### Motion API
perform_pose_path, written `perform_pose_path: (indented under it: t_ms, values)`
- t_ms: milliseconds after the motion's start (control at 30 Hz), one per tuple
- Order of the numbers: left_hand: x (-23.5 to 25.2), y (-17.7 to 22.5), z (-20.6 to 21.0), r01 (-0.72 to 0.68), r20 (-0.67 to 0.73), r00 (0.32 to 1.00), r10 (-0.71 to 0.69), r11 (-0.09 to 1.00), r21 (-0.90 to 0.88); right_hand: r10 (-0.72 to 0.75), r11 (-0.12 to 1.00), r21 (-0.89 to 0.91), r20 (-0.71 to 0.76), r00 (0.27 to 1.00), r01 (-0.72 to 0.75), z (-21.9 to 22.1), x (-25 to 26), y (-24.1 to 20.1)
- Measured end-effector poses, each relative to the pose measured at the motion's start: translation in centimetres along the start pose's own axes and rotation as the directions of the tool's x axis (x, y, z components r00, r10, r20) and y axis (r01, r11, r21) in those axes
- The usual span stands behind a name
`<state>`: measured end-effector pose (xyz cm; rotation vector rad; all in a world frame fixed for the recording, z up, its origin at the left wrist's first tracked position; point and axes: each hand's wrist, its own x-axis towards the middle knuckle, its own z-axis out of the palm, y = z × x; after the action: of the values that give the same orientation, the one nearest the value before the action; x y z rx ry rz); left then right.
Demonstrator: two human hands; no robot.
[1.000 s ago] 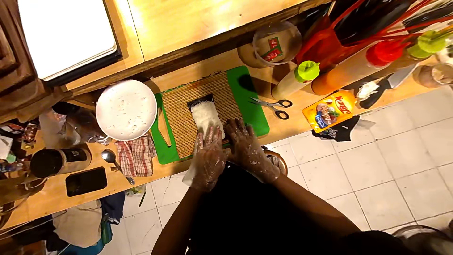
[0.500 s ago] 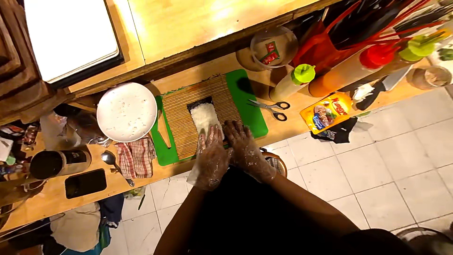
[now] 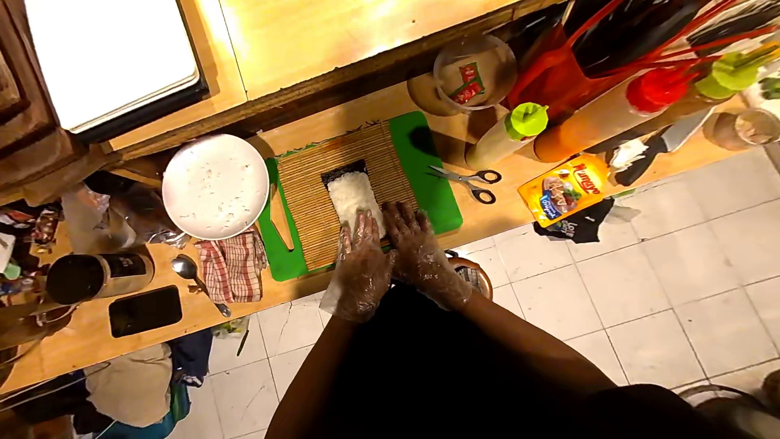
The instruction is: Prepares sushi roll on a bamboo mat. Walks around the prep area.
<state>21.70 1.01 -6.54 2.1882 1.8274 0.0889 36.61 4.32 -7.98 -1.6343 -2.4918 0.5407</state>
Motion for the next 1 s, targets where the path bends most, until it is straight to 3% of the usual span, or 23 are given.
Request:
perform_pose_path:
  t_ms: [167, 400, 500, 633, 767, 1000]
  values:
    - [0.5, 0.7, -1.3, 0.053, 0.063, 0.997, -0.054, 0.998, 0.015, -0.011, 1.0, 0.017, -0.028, 1.0, 0.012, 0.2, 0.1, 0.1]
    - [0.6, 0.6, -1.2, 0.002, 0.051, 0.999, 0.0, 0.999, -0.052, -0.02, 1.0, 0.007, 0.008, 1.0, 0.02, -0.2, 0.0, -0.1]
    - [-0.3, -0.8, -0.5, 0.006, -0.077, 0.997, -0.011, 0.998, -0.066, -0.002, 0.999, 0.051, 0.012, 1.0, 0.002, -0.6, 0.1, 0.0]
    - [-1.4, -4.0, 1.0, 0.139, -0.205, 0.965, -0.163, 0.982, -0.127, 0.019, 0.998, 0.062, -0.009, 1.0, -0.018, -0.9, 0.2, -0.2]
    - [-1.0, -5.0, 1.4, 0.157, -0.177, 0.968, -0.178, 0.979, -0.127, 0.003, 1.0, -0.018, 0.057, 0.998, -0.002, -0.9, 0.5, -1.2]
    - [-0.6, -5.1, 1.5, 0.166, -0.149, 0.972, -0.183, 0.979, -0.117, -0.017, 0.998, -0.065, 0.018, 1.0, 0.018, -0.4, 0.5, -1.8]
